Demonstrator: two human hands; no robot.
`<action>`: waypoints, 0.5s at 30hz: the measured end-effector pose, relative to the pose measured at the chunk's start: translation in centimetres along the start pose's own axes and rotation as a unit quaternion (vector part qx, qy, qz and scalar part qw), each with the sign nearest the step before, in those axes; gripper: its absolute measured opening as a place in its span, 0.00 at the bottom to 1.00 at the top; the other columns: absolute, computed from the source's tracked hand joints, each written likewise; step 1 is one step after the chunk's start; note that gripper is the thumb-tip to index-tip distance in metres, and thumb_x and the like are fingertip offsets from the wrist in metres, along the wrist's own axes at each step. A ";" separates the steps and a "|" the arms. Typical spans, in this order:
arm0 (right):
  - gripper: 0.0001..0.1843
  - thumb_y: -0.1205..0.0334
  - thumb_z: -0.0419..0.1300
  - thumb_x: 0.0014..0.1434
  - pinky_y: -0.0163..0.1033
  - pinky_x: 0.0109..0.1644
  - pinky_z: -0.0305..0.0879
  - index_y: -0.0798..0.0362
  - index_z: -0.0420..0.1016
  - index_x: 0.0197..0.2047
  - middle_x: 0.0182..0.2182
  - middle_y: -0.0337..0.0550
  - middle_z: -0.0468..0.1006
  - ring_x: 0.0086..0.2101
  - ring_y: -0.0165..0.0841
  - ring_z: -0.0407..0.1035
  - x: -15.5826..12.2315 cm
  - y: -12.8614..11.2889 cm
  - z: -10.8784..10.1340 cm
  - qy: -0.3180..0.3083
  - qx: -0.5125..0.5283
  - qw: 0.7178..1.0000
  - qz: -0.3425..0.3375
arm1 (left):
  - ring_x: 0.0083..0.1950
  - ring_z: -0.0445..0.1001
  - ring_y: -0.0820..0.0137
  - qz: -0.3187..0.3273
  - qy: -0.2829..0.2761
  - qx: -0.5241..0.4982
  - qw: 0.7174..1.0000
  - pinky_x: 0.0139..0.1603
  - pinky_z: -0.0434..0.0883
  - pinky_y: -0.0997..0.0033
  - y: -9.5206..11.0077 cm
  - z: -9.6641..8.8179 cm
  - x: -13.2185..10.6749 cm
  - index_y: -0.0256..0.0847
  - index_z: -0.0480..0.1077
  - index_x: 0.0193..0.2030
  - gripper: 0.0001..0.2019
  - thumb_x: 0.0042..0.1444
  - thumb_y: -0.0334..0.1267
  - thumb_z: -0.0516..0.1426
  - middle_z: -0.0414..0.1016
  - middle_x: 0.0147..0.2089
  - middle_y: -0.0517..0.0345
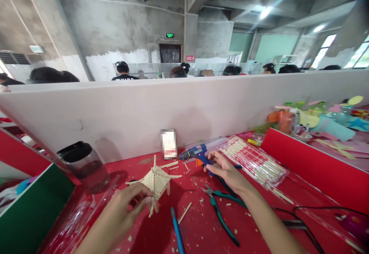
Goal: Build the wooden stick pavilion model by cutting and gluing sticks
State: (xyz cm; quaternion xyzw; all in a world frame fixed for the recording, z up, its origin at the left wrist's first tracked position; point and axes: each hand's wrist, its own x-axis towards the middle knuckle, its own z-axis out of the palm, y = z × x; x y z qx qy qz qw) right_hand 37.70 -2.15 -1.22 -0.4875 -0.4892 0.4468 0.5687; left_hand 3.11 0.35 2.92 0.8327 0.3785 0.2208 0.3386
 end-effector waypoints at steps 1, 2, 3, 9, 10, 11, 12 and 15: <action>0.20 0.55 0.72 0.52 0.40 0.45 0.69 0.48 0.67 0.43 0.43 0.38 0.73 0.38 0.35 0.74 0.0 0.2 0.2 -0.001 0.013 1.000 0.001 | 0.41 0.81 0.64 -0.001 -0.003 -0.008 1.000 0.43 0.72 0.72 0.1 0.0 0.0 0.44 0.79 0.37 0.15 0.70 0.44 0.54 0.84 0.40 0.55; 0.22 0.56 0.72 0.51 0.41 0.47 0.69 0.48 0.68 0.44 0.44 0.39 0.73 0.39 0.35 0.74 0.0 0.3 0.4 -0.002 0.026 1.000 0.002 | 0.41 0.81 0.63 -0.002 -0.003 -0.015 1.000 0.43 0.72 0.72 0.1 0.0 0.0 0.44 0.79 0.36 0.15 0.70 0.43 0.54 0.84 0.40 0.54; 0.24 0.56 0.73 0.49 0.42 0.48 0.69 0.48 0.69 0.46 0.44 0.40 0.73 0.39 0.35 0.73 0.0 0.5 0.5 -0.002 0.036 0.999 0.003 | 0.42 0.81 0.63 -0.002 -0.003 -0.021 1.000 0.44 0.73 0.71 0.2 0.0 0.1 0.44 0.79 0.37 0.15 0.70 0.43 0.54 0.85 0.40 0.54; 0.21 0.48 0.71 0.52 0.38 0.33 0.60 0.50 0.72 0.43 0.26 0.32 0.64 0.26 0.30 0.59 -0.1 1.5 1.1 -0.009 0.076 0.997 -0.006 | 0.42 0.81 0.63 -0.011 -0.015 -0.031 0.999 0.44 0.72 0.71 0.3 -0.1 0.2 0.44 0.79 0.37 0.14 0.70 0.42 0.54 0.84 0.39 0.55; 0.21 0.44 0.69 0.55 0.37 0.30 0.57 0.50 0.73 0.42 0.25 0.31 0.61 0.24 0.29 0.56 -0.1 1.7 1.1 -0.021 0.076 0.997 -0.006 | 0.42 0.81 0.63 -0.015 -0.014 -0.034 0.999 0.44 0.72 0.71 0.2 -0.1 0.2 0.44 0.79 0.37 0.13 0.70 0.42 0.54 0.84 0.39 0.56; 0.22 0.41 0.66 0.57 0.37 0.28 0.54 0.50 0.73 0.41 0.24 0.30 0.59 0.23 0.28 0.54 -0.2 1.9 1.2 -0.039 0.074 0.996 -0.004 | 0.42 0.81 0.63 -0.019 -0.010 -0.036 0.999 0.44 0.71 0.71 0.1 -0.1 0.2 0.44 0.78 0.38 0.13 0.70 0.42 0.54 0.84 0.39 0.56; 0.24 0.37 0.64 0.59 0.37 0.27 0.53 0.51 0.73 0.40 0.23 0.30 0.58 0.22 0.28 0.53 -0.4 2.1 1.3 -0.062 0.068 0.996 0.001 | 0.41 0.81 0.63 -0.024 -0.004 -0.037 0.999 0.43 0.71 0.71 -0.1 -0.1 0.2 0.44 0.78 0.38 0.12 0.70 0.42 0.54 0.84 0.39 0.56; 0.31 0.30 0.61 0.59 0.36 0.26 0.53 0.54 0.75 0.35 0.21 0.32 0.61 0.20 0.27 0.56 -1.0 2.6 1.7 -0.145 0.028 0.989 0.024 | 0.40 0.80 0.63 -0.032 0.011 -0.038 0.999 0.41 0.70 0.71 -0.5 0.1 0.1 0.43 0.76 0.38 0.12 0.69 0.44 0.54 0.83 0.38 0.56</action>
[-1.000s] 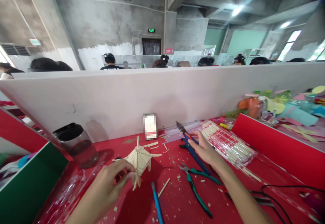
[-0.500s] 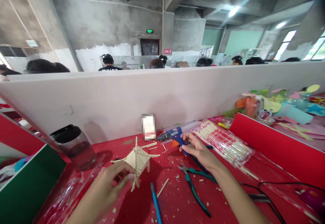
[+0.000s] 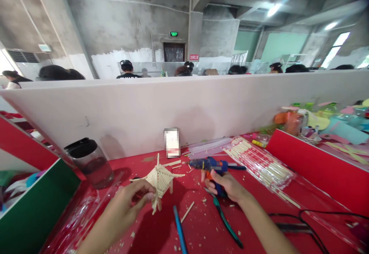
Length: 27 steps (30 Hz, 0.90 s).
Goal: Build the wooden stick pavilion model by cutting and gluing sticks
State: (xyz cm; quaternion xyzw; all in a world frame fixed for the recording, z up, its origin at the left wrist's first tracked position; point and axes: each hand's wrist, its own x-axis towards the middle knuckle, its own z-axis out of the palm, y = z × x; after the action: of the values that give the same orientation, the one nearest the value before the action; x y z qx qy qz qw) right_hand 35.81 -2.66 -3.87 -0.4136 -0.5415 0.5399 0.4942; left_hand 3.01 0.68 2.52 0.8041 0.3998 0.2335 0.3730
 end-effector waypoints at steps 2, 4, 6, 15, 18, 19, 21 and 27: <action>0.33 0.28 0.62 0.58 0.36 0.26 0.56 0.55 0.76 0.32 0.20 0.34 0.65 0.19 0.27 0.59 -0.3 0.4 0.7 -0.041 -0.033 0.999 0.015 | 0.39 0.79 0.63 0.000 0.005 -0.002 1.000 0.41 0.70 0.71 -0.2 0.1 0.0 0.43 0.75 0.38 0.12 0.69 0.44 0.54 0.82 0.37 0.56; 0.32 0.29 0.64 0.56 0.36 0.27 0.58 0.54 0.77 0.33 0.22 0.36 0.70 0.20 0.28 0.61 -0.6 0.7 1.6 -0.063 -0.060 0.996 0.023 | 0.39 0.79 0.64 -0.001 0.009 -0.004 1.000 0.41 0.70 0.71 -0.3 0.1 0.0 0.42 0.75 0.38 0.12 0.69 0.45 0.55 0.81 0.36 0.56; 0.31 0.30 0.65 0.55 0.36 0.27 0.60 0.52 0.78 0.38 0.25 0.37 0.73 0.21 0.28 0.61 -0.9 0.9 2.6 -0.071 -0.078 0.994 0.026 | 0.38 0.78 0.64 -0.005 0.012 -0.004 1.000 0.41 0.69 0.71 -0.5 0.1 0.0 0.42 0.74 0.37 0.12 0.69 0.45 0.55 0.80 0.36 0.56; 0.23 0.35 0.62 0.61 0.35 0.30 0.58 0.47 0.70 0.39 0.28 0.34 0.71 0.26 0.31 0.63 -0.7 0.9 5.3 -0.075 -0.156 0.982 -0.079 | 0.38 0.78 0.63 -0.012 0.031 -0.041 0.999 0.41 0.70 0.71 -1.2 0.3 0.4 0.42 0.75 0.37 0.10 0.66 0.43 0.58 0.79 0.35 0.57; 0.24 0.34 0.59 0.61 0.35 0.32 0.58 0.49 0.68 0.34 0.29 0.35 0.68 0.28 0.32 0.63 -0.5 0.9 5.6 -0.066 -0.193 0.973 -0.109 | 0.38 0.77 0.63 -0.018 0.030 -0.040 0.999 0.41 0.69 0.70 -1.2 0.3 0.3 0.42 0.75 0.36 0.10 0.66 0.43 0.57 0.79 0.34 0.57; 0.25 0.34 0.58 0.62 0.35 0.32 0.58 0.49 0.67 0.33 0.29 0.35 0.67 0.28 0.31 0.62 -0.4 0.9 5.6 -0.064 -0.197 0.972 -0.111 | 0.38 0.77 0.63 -0.021 0.030 -0.039 0.999 0.40 0.69 0.70 -1.2 0.4 0.2 0.41 0.75 0.36 0.11 0.66 0.43 0.57 0.79 0.34 0.57; 0.25 0.33 0.57 0.62 0.35 0.31 0.57 0.48 0.66 0.33 0.27 0.34 0.66 0.26 0.31 0.61 -0.4 1.0 5.7 -0.065 -0.200 0.972 -0.106 | 0.37 0.77 0.63 -0.026 0.029 -0.040 0.998 0.40 0.69 0.70 -1.2 0.4 0.2 0.41 0.75 0.37 0.11 0.67 0.44 0.57 0.79 0.34 0.56; 0.25 0.34 0.56 0.62 0.37 0.31 0.56 0.47 0.65 0.31 0.25 0.34 0.64 0.26 0.32 0.60 -0.4 1.5 6.0 -0.060 -0.215 0.970 -0.097 | 0.38 0.76 0.63 -0.027 0.030 -0.040 0.998 0.41 0.69 0.69 -1.2 0.5 0.2 0.41 0.75 0.38 0.11 0.67 0.44 0.57 0.79 0.35 0.56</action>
State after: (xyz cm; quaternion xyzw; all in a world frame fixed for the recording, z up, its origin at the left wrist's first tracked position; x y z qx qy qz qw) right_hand 29.86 -4.01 -4.99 -0.4224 -0.7110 0.3840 0.4106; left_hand 2.94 1.12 1.25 0.7702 0.4222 0.2633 0.3990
